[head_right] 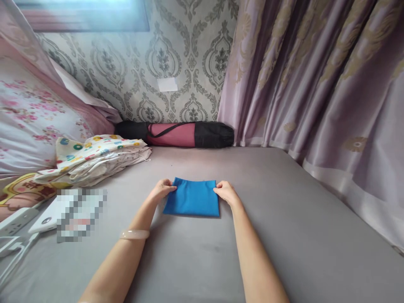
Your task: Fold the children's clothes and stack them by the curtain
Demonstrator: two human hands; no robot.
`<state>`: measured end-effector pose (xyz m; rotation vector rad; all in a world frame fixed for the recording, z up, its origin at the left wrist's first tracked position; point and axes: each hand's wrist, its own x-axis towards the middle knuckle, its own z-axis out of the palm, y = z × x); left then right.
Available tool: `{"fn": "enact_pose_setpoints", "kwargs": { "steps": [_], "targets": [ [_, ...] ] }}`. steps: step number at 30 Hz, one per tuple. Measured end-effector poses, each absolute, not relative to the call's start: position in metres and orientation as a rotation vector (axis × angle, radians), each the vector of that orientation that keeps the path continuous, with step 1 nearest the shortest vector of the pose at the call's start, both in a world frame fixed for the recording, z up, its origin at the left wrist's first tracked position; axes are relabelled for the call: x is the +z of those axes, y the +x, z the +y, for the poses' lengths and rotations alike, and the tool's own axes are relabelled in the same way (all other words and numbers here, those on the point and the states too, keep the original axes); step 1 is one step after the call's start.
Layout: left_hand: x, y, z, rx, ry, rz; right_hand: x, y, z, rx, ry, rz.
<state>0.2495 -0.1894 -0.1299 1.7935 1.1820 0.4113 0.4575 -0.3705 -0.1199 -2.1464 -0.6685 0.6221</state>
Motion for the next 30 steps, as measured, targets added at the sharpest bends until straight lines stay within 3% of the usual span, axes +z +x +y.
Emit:
{"fn": "enact_pose_setpoints", "kwargs": {
  "steps": [6,15,23,30],
  "targets": [
    [-0.111,0.242,-0.187,0.478,1.581,1.004,-0.100,0.455,-0.375,0.835,-1.873,-0.524],
    [-0.074,0.241,-0.198,0.910,1.380,0.564,-0.079,0.467,-0.388,0.594,-1.346,-0.709],
    [-0.104,0.224,-0.184,0.341,1.676,0.866,-0.093,0.481,-0.403,0.885,-1.988,-0.723],
    [-0.114,0.235,-0.188,0.675,2.019,1.071,-0.100,0.472,-0.380,0.176,-2.209,-0.952]
  ]
}}
